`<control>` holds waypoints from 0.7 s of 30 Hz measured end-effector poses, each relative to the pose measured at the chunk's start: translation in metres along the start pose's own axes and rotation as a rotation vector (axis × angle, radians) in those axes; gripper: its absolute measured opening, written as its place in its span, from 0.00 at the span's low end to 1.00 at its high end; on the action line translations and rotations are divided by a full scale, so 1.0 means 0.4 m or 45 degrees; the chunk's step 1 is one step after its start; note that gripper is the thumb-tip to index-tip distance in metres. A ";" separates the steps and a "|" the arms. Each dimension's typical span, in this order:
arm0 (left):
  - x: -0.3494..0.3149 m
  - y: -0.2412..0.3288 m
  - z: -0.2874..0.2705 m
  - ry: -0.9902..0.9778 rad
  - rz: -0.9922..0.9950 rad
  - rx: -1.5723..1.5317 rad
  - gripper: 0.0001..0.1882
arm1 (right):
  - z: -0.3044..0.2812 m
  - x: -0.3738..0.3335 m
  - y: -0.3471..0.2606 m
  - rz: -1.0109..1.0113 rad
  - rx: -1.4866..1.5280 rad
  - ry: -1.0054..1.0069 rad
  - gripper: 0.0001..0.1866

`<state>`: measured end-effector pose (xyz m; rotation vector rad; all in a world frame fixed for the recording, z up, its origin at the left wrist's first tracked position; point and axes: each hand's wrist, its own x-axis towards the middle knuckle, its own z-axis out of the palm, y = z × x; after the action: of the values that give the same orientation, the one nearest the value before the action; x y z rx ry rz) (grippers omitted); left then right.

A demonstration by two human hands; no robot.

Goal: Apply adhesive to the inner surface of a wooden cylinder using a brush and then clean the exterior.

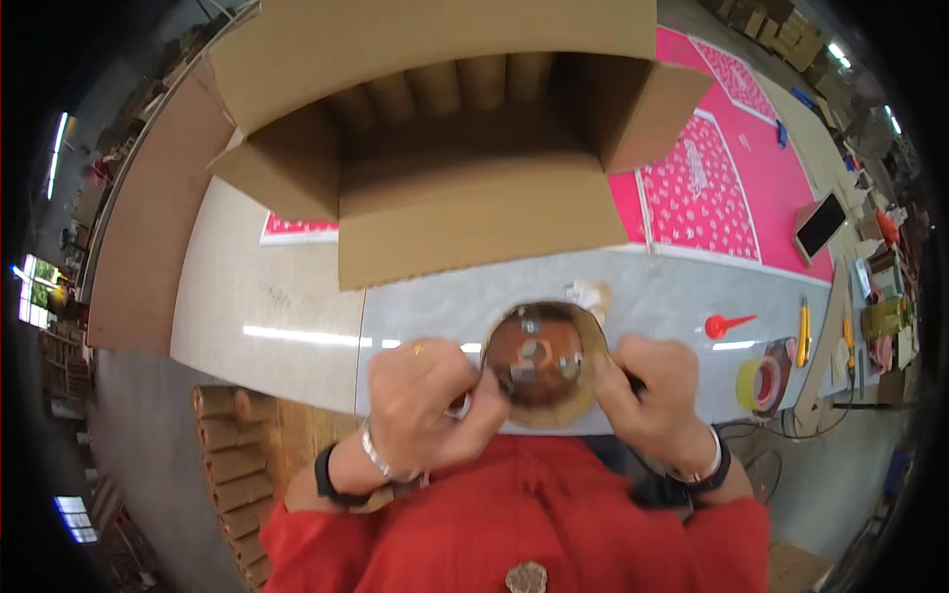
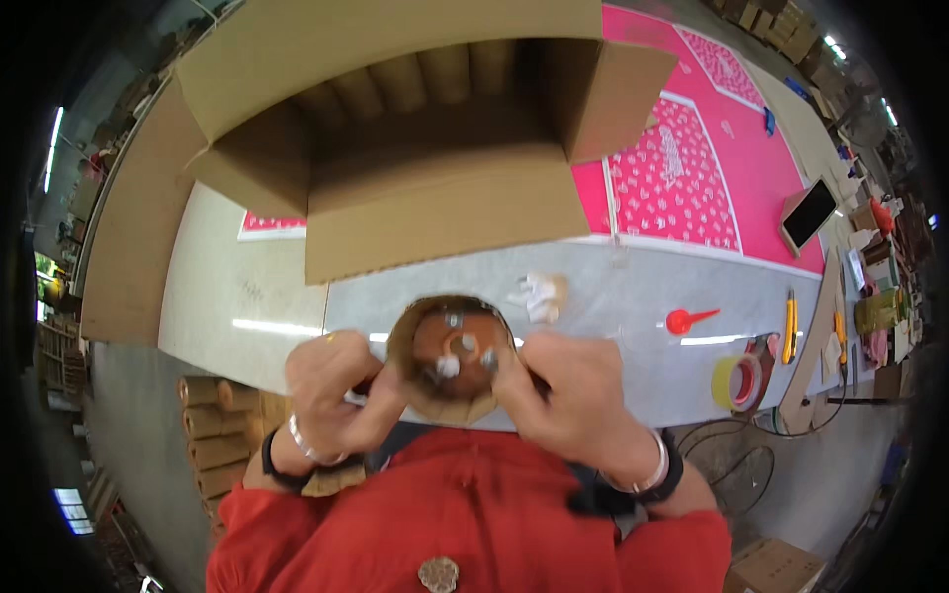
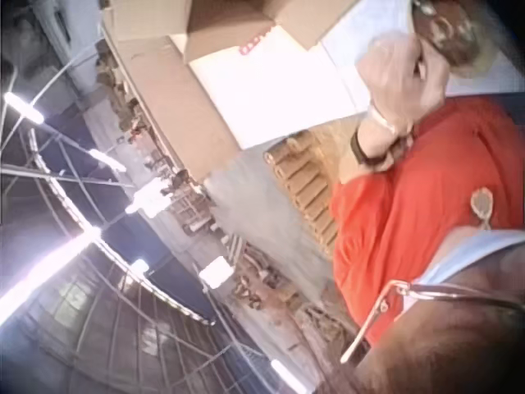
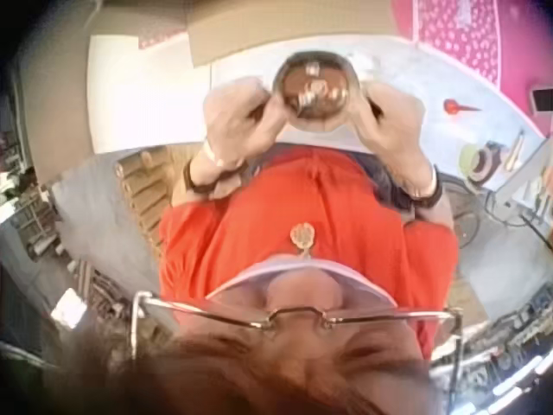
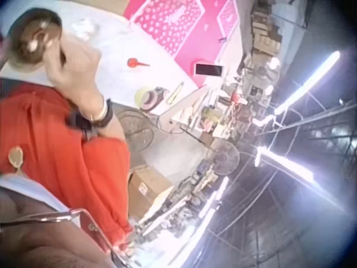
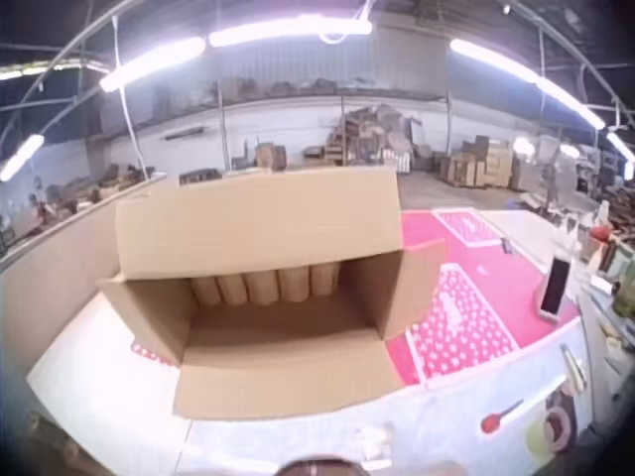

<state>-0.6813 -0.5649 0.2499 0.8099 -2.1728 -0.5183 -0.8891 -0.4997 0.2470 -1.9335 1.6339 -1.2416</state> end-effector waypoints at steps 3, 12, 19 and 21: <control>0.045 -0.060 0.054 0.057 0.017 -0.035 0.10 | 0.021 -0.002 0.023 -0.016 -0.062 0.039 0.14; 0.033 -0.091 0.062 0.167 -0.014 -0.165 0.12 | 0.047 0.053 0.072 -0.016 0.000 0.076 0.14; -0.018 -0.130 0.055 0.006 -0.073 -0.550 0.17 | -0.009 0.057 0.046 0.012 -0.036 0.228 0.11; -0.034 -0.165 0.080 -0.018 -0.121 -0.529 0.29 | -0.032 0.093 0.058 0.086 -0.040 0.296 0.11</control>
<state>-0.6730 -0.5995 0.1841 0.6798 -1.9473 -0.9857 -0.9151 -0.5370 0.2528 -1.7900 1.8241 -1.4679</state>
